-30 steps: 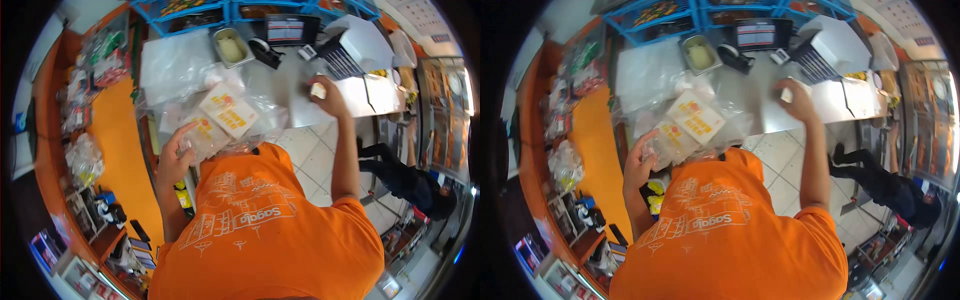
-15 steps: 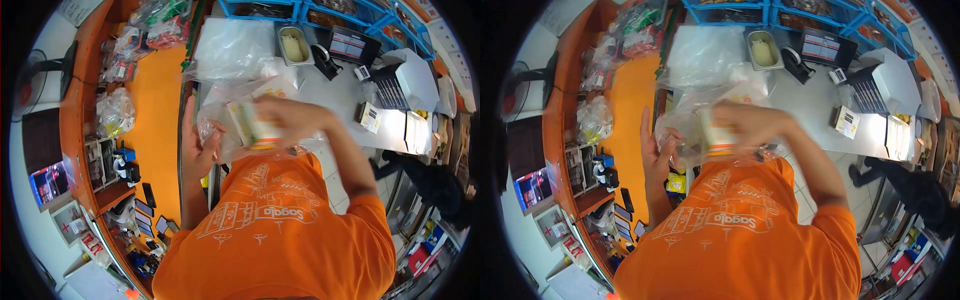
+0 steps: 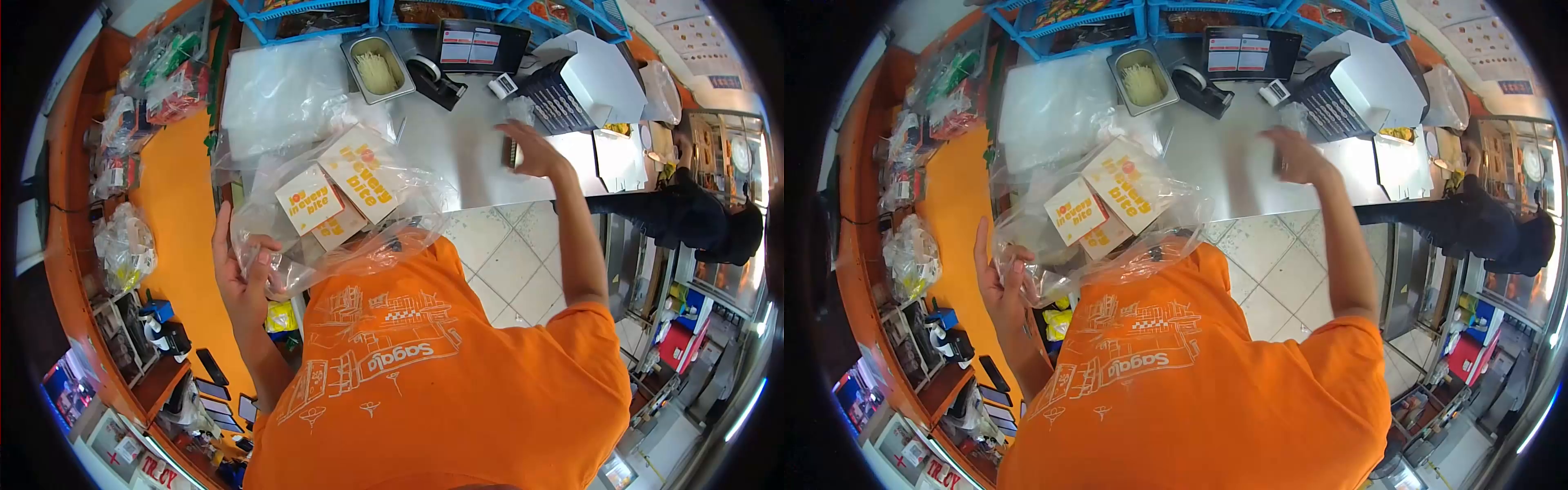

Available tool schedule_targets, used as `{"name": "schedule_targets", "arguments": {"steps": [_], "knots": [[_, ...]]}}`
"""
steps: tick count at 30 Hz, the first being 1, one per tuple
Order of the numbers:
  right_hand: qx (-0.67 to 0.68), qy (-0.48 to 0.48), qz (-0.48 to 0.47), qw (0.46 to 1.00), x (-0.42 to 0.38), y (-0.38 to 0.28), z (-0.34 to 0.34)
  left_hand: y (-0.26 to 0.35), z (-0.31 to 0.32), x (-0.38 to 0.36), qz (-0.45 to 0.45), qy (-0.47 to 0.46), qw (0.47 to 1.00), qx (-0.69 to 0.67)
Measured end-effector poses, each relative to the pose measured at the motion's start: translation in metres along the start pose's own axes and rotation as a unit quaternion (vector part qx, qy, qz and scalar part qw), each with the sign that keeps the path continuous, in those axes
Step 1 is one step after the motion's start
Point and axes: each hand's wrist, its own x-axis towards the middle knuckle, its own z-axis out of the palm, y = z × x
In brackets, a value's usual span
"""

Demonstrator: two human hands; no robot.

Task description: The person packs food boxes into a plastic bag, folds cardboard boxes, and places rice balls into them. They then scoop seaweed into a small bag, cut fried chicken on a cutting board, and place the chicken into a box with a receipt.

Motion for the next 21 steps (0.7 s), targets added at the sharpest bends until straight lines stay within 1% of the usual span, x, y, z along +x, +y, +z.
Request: {"name": "schedule_targets", "arguments": {"steps": [1, 2, 3, 4, 5, 6, 7, 8, 9, 10, 11, 13, 14, 15, 16, 17, 19, 21], "knots": [[-0.153, -0.090, 0.229, 0.957, -0.013, 0.016, 0.012, 0.002, 0.003, 0.002, -0.001, -0.008, 1.000, -0.007], [-0.192, -0.058, 0.206, 0.958, -0.028, 0.065, 0.043, 0.000, 0.005, 0.006, 0.003, -0.005, 1.000, -0.007], [-0.193, -0.057, 0.204, 0.958, -0.035, 0.089, 0.063, -0.003, 0.006, 0.008, 0.005, -0.023, 1.000, -0.004], [-0.160, -0.008, 0.179, 0.971, -0.039, 0.086, 0.065, -0.004, 0.007, 0.010, 0.008, -0.042, 0.999, -0.001], [-0.126, 0.042, 0.153, 0.979, -0.040, 0.086, 0.066, -0.001, 0.008, 0.012, 0.012, -0.039, 0.999, -0.002], [-0.154, 0.021, 0.193, 0.969, -0.042, 0.085, 0.067, 0.003, 0.009, 0.013, -0.001, -0.055, 0.998, -0.008], [-0.153, 0.022, 0.192, 0.969, -0.038, 0.070, 0.054, 0.006, 0.009, 0.013, -0.014, -0.070, 0.997, -0.012], [0.040, 0.014, 0.214, 0.976, -0.033, 0.060, 0.044, 0.005, 0.009, 0.015, -0.012, -0.070, 0.997, -0.009], [0.232, 0.005, 0.225, 0.946, -0.026, 0.046, 0.032, 0.001, 0.011, 0.017, 0.008, -0.068, 0.998, 0.004], [0.390, 0.012, 0.156, 0.907, -0.024, 0.020, 0.017, -0.003, 0.011, 0.018, 0.025, -0.066, 0.997, 0.019], [0.396, 0.011, 0.149, 0.906, -0.020, -0.011, 0.000, -0.004, 0.013, 0.019, 0.027, -0.063, 0.997, 0.027], [0.508, -0.011, 0.030, 0.861, -0.014, -0.072, -0.035, -0.007, 0.018, 0.020, -0.010, -0.098, 0.995, -0.010], [0.513, -0.012, 0.022, 0.858, -0.010, -0.097, -0.046, -0.015, 0.020, 0.023, 0.035, -0.111, 0.993, 0.001], [0.516, -0.024, -0.022, 0.856, -0.005, -0.120, -0.056, -0.012, 0.022, 0.023, 0.037, -0.107, 0.993, 0.009], [0.517, -0.037, -0.066, 0.853, 0.000, -0.138, -0.064, -0.010, 0.023, 0.022, 0.015, -0.113, 0.994, -0.004], [0.520, -0.039, -0.074, 0.850, 0.007, -0.153, -0.073, -0.007, 0.024, 0.020, -0.008, -0.116, 0.993, -0.018], [0.553, -0.113, -0.095, 0.820, 0.019, -0.175, -0.083, -0.007, 0.022, 0.020, -0.008, -0.109, 0.994, -0.032], [0.546, -0.137, -0.117, 0.818, 0.034, -0.184, -0.082, -0.010, 0.016, 0.019, -0.003, -0.121, 0.991, -0.049]]}}
